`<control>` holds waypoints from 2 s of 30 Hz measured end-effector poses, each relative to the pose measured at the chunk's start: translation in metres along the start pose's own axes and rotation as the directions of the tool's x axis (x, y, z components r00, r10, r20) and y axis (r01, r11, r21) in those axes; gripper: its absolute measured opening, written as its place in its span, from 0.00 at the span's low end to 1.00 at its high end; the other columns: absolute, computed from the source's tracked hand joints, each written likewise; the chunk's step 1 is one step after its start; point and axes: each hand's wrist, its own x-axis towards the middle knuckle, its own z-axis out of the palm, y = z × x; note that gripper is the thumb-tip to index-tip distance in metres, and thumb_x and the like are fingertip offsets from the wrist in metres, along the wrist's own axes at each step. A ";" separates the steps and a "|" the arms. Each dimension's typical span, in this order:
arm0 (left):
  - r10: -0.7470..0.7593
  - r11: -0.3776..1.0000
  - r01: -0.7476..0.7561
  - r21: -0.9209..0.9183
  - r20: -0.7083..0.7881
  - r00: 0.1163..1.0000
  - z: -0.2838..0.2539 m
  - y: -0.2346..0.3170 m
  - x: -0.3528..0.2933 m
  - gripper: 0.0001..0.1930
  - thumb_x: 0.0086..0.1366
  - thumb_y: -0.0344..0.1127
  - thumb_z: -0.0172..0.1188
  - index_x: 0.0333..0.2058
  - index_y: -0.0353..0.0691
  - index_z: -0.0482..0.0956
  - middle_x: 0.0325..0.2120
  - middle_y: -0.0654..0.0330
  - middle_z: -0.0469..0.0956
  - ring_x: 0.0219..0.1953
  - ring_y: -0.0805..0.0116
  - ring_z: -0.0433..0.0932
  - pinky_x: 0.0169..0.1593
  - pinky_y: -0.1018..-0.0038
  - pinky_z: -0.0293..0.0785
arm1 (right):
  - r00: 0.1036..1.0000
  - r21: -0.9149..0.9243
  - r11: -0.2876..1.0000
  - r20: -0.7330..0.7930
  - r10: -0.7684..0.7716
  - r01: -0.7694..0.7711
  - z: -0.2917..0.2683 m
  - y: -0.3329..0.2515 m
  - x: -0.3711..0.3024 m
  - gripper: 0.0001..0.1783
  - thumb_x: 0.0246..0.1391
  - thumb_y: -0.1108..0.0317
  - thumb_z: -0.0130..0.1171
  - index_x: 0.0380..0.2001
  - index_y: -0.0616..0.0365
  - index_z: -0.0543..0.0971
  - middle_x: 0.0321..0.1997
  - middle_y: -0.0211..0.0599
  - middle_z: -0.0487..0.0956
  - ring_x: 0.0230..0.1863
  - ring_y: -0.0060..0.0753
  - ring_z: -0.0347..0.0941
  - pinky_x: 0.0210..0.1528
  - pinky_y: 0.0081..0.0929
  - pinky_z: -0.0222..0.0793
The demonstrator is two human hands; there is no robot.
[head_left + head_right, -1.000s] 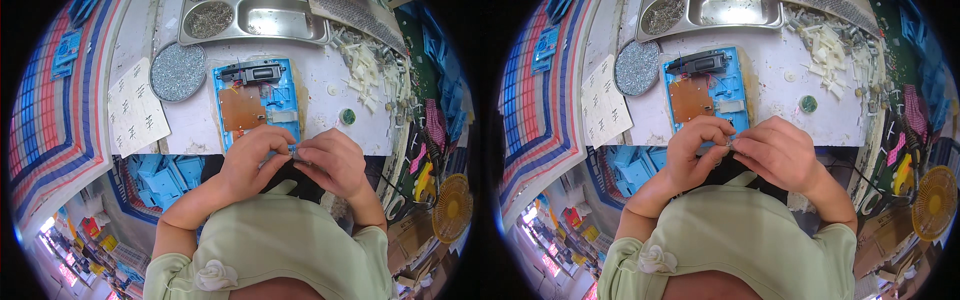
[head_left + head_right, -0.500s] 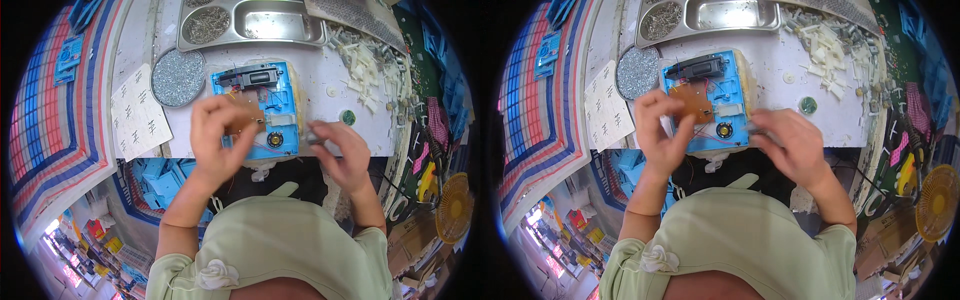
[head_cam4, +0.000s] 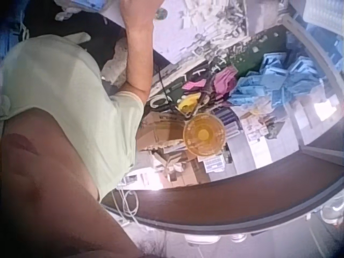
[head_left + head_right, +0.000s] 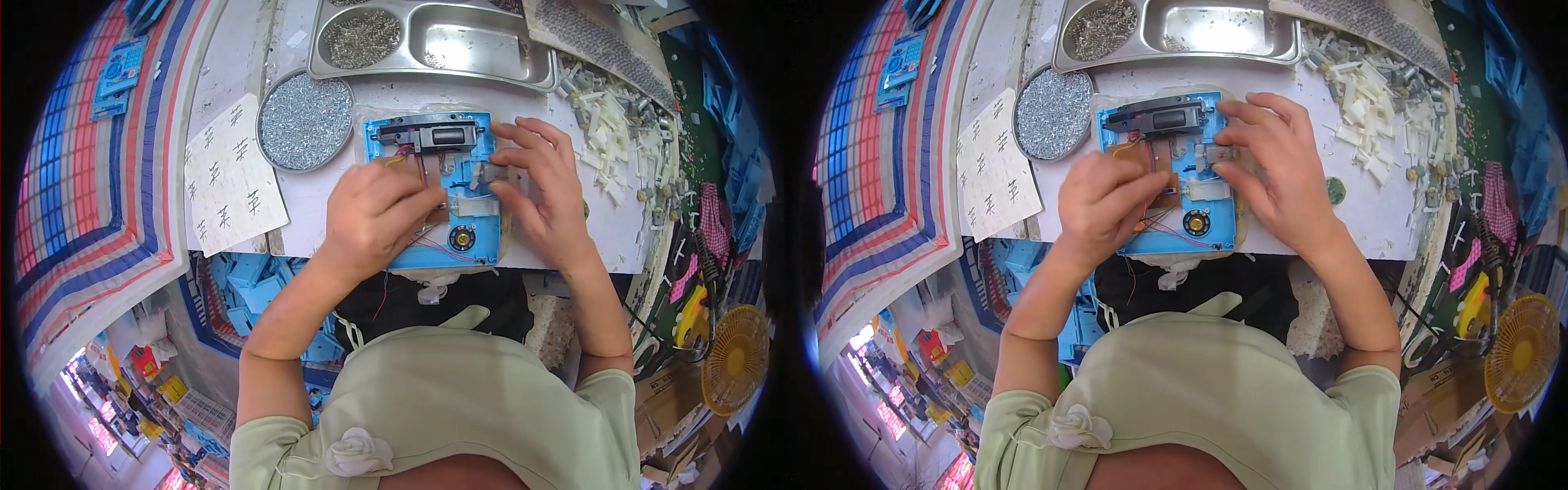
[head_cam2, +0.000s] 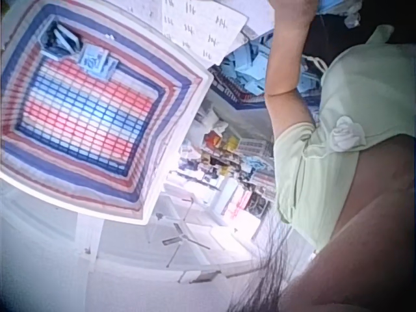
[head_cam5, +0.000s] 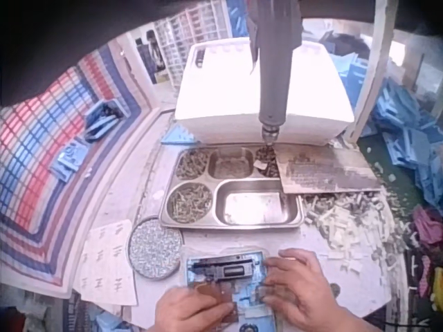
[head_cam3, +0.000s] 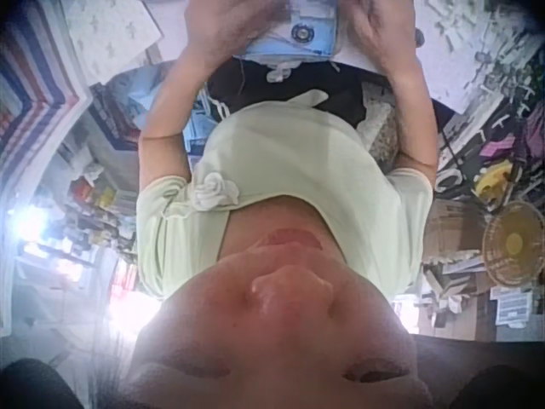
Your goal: Assemble and solder internal components of a blue plastic electronic device.
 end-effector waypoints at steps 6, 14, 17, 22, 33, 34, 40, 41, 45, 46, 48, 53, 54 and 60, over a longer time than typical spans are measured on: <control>-0.065 0.995 0.063 -0.080 -0.027 0.998 -0.003 0.001 -0.013 0.22 0.39 0.28 0.72 0.39 0.43 0.88 0.32 0.63 0.81 0.29 0.63 0.77 0.31 0.69 0.73 | 0.999 -0.066 0.998 0.047 0.013 -0.010 0.010 0.001 0.007 0.15 0.46 0.69 0.71 0.40 0.55 0.83 0.64 0.42 0.75 0.67 0.57 0.60 0.67 0.48 0.59; -0.141 0.987 0.135 -0.090 -0.057 0.988 -0.007 -0.004 -0.024 0.24 0.38 0.27 0.72 0.40 0.42 0.87 0.32 0.62 0.81 0.31 0.61 0.79 0.34 0.68 0.76 | 0.993 -0.194 0.981 0.112 0.024 -0.002 0.002 -0.008 0.015 0.14 0.46 0.66 0.72 0.37 0.56 0.84 0.64 0.41 0.75 0.66 0.57 0.61 0.67 0.48 0.59; -0.150 0.984 0.143 -0.106 -0.065 0.987 -0.006 0.000 -0.027 0.22 0.40 0.25 0.72 0.40 0.41 0.87 0.33 0.61 0.82 0.33 0.61 0.80 0.36 0.67 0.77 | 0.997 -0.223 0.973 0.059 -0.053 0.065 -0.009 -0.017 0.028 0.14 0.45 0.65 0.72 0.36 0.56 0.85 0.60 0.41 0.77 0.63 0.56 0.64 0.65 0.48 0.62; -0.117 0.990 0.109 -0.090 -0.097 0.988 -0.007 0.003 -0.021 0.18 0.44 0.24 0.72 0.38 0.40 0.88 0.34 0.59 0.82 0.35 0.59 0.81 0.38 0.66 0.78 | 0.987 -0.191 0.968 0.015 -0.162 0.162 0.015 -0.036 0.065 0.14 0.42 0.64 0.73 0.35 0.53 0.86 0.43 0.35 0.79 0.50 0.48 0.69 0.53 0.46 0.67; -0.087 0.996 0.085 -0.028 -0.066 0.994 -0.009 0.001 -0.026 0.19 0.42 0.27 0.72 0.38 0.42 0.88 0.35 0.62 0.82 0.32 0.62 0.79 0.34 0.68 0.73 | 0.870 -0.146 0.867 0.221 -0.441 0.476 0.048 -0.036 0.075 0.07 0.38 0.66 0.66 0.26 0.49 0.83 0.29 0.26 0.73 0.42 0.35 0.70 0.52 0.43 0.63; -0.101 0.995 0.101 -0.006 -0.046 0.994 -0.010 0.002 -0.026 0.19 0.42 0.27 0.72 0.38 0.42 0.88 0.34 0.63 0.82 0.31 0.63 0.78 0.33 0.68 0.71 | 0.878 -0.152 0.871 0.200 -0.435 0.466 0.043 -0.036 0.070 0.08 0.37 0.67 0.67 0.26 0.49 0.83 0.29 0.27 0.73 0.42 0.35 0.70 0.51 0.43 0.63; -0.215 0.975 0.208 -0.082 -0.084 0.973 -0.001 -0.004 -0.034 0.16 0.48 0.25 0.73 0.39 0.42 0.88 0.29 0.62 0.79 0.30 0.62 0.78 0.32 0.68 0.70 | 0.999 -0.051 0.998 -0.027 -0.029 0.027 0.007 -0.010 0.025 0.09 0.40 0.72 0.72 0.29 0.52 0.84 0.29 0.30 0.76 0.39 0.39 0.70 0.46 0.39 0.64; -0.304 0.943 0.294 -0.154 -0.044 0.952 0.000 -0.004 -0.034 0.15 0.49 0.25 0.73 0.39 0.41 0.88 0.30 0.61 0.79 0.30 0.63 0.78 0.33 0.69 0.70 | 0.998 -0.001 1.000 -0.054 0.029 -0.029 0.008 -0.007 0.019 0.07 0.45 0.72 0.71 0.31 0.54 0.85 0.29 0.30 0.77 0.38 0.39 0.70 0.43 0.34 0.65; -0.521 0.754 0.553 -0.356 0.189 0.832 -0.016 -0.002 -0.026 0.13 0.54 0.23 0.70 0.41 0.38 0.86 0.33 0.59 0.80 0.31 0.69 0.78 0.34 0.73 0.72 | 0.984 0.123 0.989 -0.149 0.096 -0.078 0.019 -0.006 0.015 0.08 0.44 0.74 0.72 0.31 0.55 0.86 0.30 0.32 0.78 0.37 0.37 0.70 0.40 0.32 0.66; -0.539 0.703 0.596 -0.388 0.257 0.802 -0.025 0.001 -0.016 0.13 0.56 0.22 0.69 0.41 0.37 0.86 0.34 0.59 0.80 0.31 0.70 0.78 0.34 0.74 0.72 | 0.981 0.147 0.986 -0.163 0.108 -0.084 0.021 -0.004 0.015 0.08 0.44 0.74 0.72 0.31 0.55 0.86 0.29 0.32 0.78 0.37 0.37 0.70 0.40 0.31 0.66; -0.508 0.814 0.530 -0.239 0.150 0.848 -0.052 0.021 0.017 0.13 0.57 0.22 0.68 0.43 0.35 0.85 0.35 0.58 0.80 0.30 0.71 0.78 0.34 0.76 0.74 | 0.976 0.179 0.980 -0.179 0.124 -0.091 0.021 -0.003 0.013 0.08 0.44 0.75 0.72 0.31 0.56 0.86 0.29 0.32 0.78 0.37 0.36 0.70 0.40 0.31 0.66; -0.397 0.870 0.393 -0.297 0.050 0.916 -0.042 0.041 0.053 0.18 0.57 0.22 0.68 0.48 0.36 0.82 0.38 0.58 0.82 0.30 0.70 0.80 0.34 0.74 0.76 | 0.977 0.237 0.971 -0.194 0.090 -0.043 0.017 -0.003 0.015 0.09 0.42 0.75 0.74 0.30 0.56 0.86 0.28 0.32 0.77 0.35 0.33 0.70 0.38 0.30 0.66; -0.368 0.881 0.373 -0.291 0.073 0.927 -0.027 0.035 0.054 0.18 0.58 0.22 0.67 0.48 0.36 0.82 0.38 0.57 0.82 0.31 0.69 0.81 0.34 0.74 0.77 | 0.977 0.252 0.967 -0.196 0.090 -0.038 0.016 -0.003 0.016 0.09 0.42 0.75 0.74 0.30 0.57 0.85 0.28 0.32 0.77 0.34 0.33 0.69 0.38 0.29 0.65; -0.320 0.878 0.359 -0.316 0.170 0.932 0.003 0.018 0.056 0.12 0.61 0.22 0.66 0.44 0.34 0.83 0.36 0.55 0.83 0.30 0.68 0.84 0.34 0.74 0.79 | 0.979 0.330 0.943 -0.172 0.109 -0.047 0.010 0.000 0.016 0.09 0.41 0.75 0.75 0.28 0.57 0.84 0.27 0.30 0.76 0.32 0.30 0.68 0.35 0.27 0.64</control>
